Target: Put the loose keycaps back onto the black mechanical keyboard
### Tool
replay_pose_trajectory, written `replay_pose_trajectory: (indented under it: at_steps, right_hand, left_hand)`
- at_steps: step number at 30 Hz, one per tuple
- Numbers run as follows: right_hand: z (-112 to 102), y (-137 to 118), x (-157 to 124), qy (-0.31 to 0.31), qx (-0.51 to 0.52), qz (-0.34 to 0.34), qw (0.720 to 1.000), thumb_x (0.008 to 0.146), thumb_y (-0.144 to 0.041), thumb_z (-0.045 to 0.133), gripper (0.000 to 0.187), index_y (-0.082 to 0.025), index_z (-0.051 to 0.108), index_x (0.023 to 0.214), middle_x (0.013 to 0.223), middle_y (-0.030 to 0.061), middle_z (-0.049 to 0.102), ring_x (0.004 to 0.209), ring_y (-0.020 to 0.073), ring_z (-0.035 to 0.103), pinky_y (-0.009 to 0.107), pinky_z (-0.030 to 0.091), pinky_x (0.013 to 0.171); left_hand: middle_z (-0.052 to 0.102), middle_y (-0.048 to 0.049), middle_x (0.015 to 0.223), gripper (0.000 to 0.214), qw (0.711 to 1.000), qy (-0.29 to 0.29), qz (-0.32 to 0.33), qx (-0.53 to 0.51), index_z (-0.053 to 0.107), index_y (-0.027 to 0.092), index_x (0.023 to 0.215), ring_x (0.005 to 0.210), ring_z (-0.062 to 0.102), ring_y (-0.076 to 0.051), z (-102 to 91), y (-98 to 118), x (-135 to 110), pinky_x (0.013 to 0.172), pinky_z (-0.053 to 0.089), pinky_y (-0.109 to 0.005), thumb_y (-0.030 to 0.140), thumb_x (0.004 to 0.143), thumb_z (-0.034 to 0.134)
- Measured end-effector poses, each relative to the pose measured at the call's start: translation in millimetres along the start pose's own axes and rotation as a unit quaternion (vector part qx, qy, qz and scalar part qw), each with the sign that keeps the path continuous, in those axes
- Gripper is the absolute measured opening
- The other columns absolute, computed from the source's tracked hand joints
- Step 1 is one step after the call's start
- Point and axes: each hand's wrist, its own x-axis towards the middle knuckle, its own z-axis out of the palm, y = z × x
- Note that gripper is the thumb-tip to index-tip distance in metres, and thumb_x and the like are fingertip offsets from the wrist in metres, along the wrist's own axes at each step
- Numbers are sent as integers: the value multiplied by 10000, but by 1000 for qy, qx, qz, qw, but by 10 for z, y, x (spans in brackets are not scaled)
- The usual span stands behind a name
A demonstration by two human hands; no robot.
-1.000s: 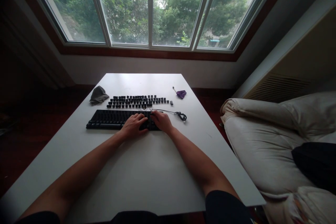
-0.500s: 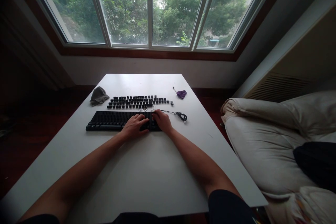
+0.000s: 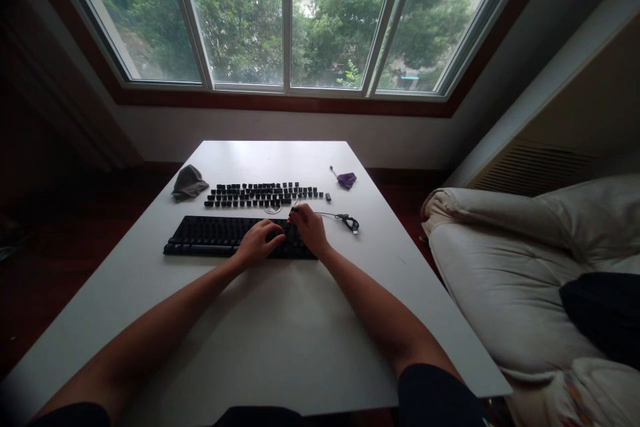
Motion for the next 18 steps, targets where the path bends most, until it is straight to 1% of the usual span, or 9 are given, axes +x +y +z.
replay_pose_trajectory:
  at_steps: [2,4,6,8,10,12,14,18]
  right_hand:
    - [22,-40,-21,-14,4,0,1000,910,-476,573,252,-239,572,993,785,11,718,758,205,719,320,559,707]
    - [44,-70,-39,-28,12,-4,1000,907,-474,576,253,-235,578,990,812,18,718,785,208,717,316,559,710]
    - [62,-86,-49,-29,13,-11,999,899,-470,585,251,-230,592,969,838,27,712,794,206,705,313,558,717]
    - [74,-91,-51,-21,9,-17,1000,892,-468,588,246,-227,606,940,862,34,700,785,199,685,310,557,712]
    - [83,-90,-49,-15,10,-20,1000,890,-462,587,240,-227,615,929,885,38,687,788,197,672,307,555,701]
    - [93,-89,-48,-14,18,-20,1000,887,-456,588,231,-230,615,926,886,36,677,781,195,668,305,554,686]
    - [103,-87,-52,-16,23,-15,999,882,-457,591,229,-232,612,918,872,32,674,759,191,666,305,554,678]
    - [114,-78,-65,-16,6,-10,1000,882,-459,585,228,-237,614,923,863,31,692,723,184,659,306,550,670]
  left_hand:
    - [660,-55,1014,309,998,24,-29,-56,709,235,1028,946,623,-215,5,-26,21,862,488,-341,479,941,539]
    - [682,-50,1011,302,993,44,-44,-99,709,227,1022,929,638,-207,11,-60,41,859,491,-329,459,948,530]
    - [706,-47,1010,304,988,55,-54,-136,715,221,1019,944,650,-211,20,-93,57,869,491,-325,440,957,514]
    - [725,-40,1010,304,982,48,-62,-174,717,222,1048,946,662,-212,28,-113,65,861,496,-316,430,957,515]
    - [735,-32,989,307,976,37,-66,-206,709,220,1086,896,670,-200,33,-115,65,820,503,-300,434,939,546]
    - [734,-26,945,308,973,37,-62,-221,704,213,1087,833,665,-184,35,-104,59,778,503,-286,440,912,591]
    - [727,-23,897,294,972,49,-59,-222,706,204,1045,791,656,-173,35,-89,53,750,499,-277,439,887,625]
    - [719,-26,871,289,972,49,-59,-224,704,198,1023,772,652,-168,34,-80,45,733,501,-277,436,871,643]
